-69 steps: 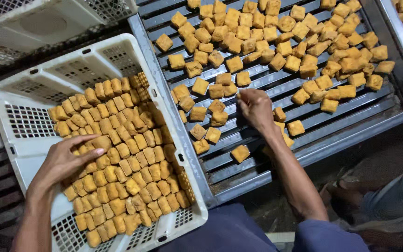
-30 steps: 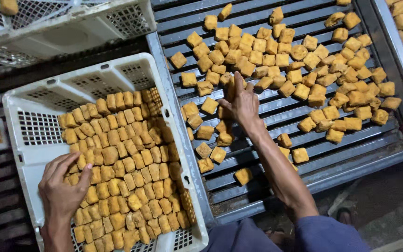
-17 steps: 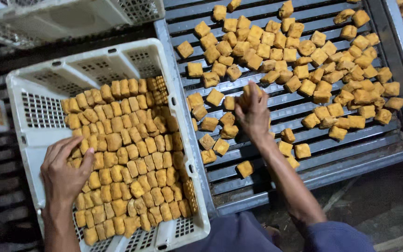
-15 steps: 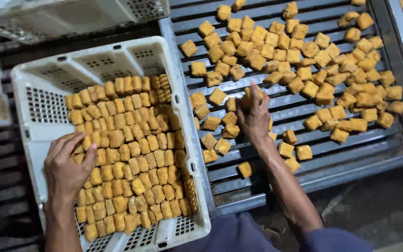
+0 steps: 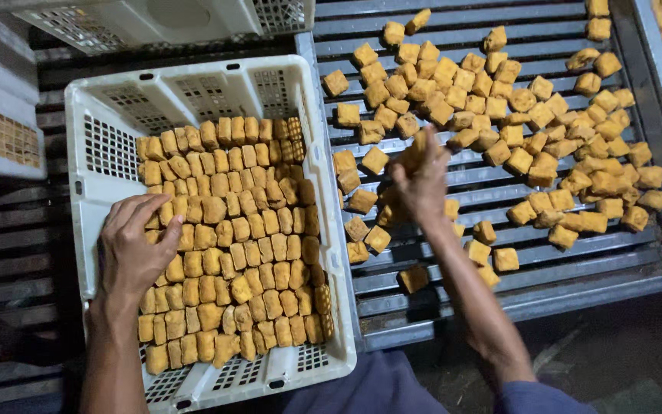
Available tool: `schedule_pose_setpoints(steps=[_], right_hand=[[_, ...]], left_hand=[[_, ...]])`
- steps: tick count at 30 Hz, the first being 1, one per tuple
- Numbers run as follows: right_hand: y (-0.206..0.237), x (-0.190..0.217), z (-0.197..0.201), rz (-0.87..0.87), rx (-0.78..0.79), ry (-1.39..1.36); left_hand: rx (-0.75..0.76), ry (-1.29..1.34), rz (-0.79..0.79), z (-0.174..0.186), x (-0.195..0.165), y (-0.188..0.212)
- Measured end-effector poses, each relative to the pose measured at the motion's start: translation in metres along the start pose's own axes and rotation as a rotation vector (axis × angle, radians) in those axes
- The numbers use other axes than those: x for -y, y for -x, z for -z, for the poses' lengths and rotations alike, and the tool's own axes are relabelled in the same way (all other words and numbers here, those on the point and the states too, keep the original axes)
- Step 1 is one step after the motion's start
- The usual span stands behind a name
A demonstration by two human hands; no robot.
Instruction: The person picks up fried tofu cubes scattered on slatted metal racks and packs them by hand into white plastic crates, arranging the pieces in neat rows inside each crate. They work through several crates, filling each with tofu gathered from the racks.
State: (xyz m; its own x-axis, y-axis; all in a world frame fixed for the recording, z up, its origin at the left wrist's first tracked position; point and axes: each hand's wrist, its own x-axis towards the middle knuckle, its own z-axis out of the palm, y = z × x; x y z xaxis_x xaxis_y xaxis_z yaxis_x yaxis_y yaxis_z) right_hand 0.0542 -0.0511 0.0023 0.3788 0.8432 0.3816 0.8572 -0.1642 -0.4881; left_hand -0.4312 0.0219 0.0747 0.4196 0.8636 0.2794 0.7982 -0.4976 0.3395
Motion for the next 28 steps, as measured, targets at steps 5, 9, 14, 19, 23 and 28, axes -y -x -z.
schedule_pose_setpoints(steps=[5,9,14,19,23,28], right_hand=[[0.002,0.007,-0.022,-0.164,0.083,-0.103],[-0.015,0.012,0.016,-0.142,0.006,-0.473],[-0.024,0.065,0.056,-0.222,0.201,-1.265],[-0.035,0.118,0.066,-0.051,0.345,-1.172],[-0.058,0.155,0.048,0.318,0.445,-0.947],[-0.054,0.209,0.013,0.265,0.769,-0.666]], left_hand=[[-0.005,-0.024,0.023,0.001,0.003,-0.005],[-0.046,0.026,0.033,0.006,0.002,-0.005],[-0.141,0.054,-0.022,0.008,-0.007,-0.015],[-0.256,0.179,-0.053,0.015,-0.012,-0.019],[-0.203,0.217,0.049,0.016,-0.007,-0.02],[-0.182,0.608,0.11,-0.019,0.008,-0.03]])
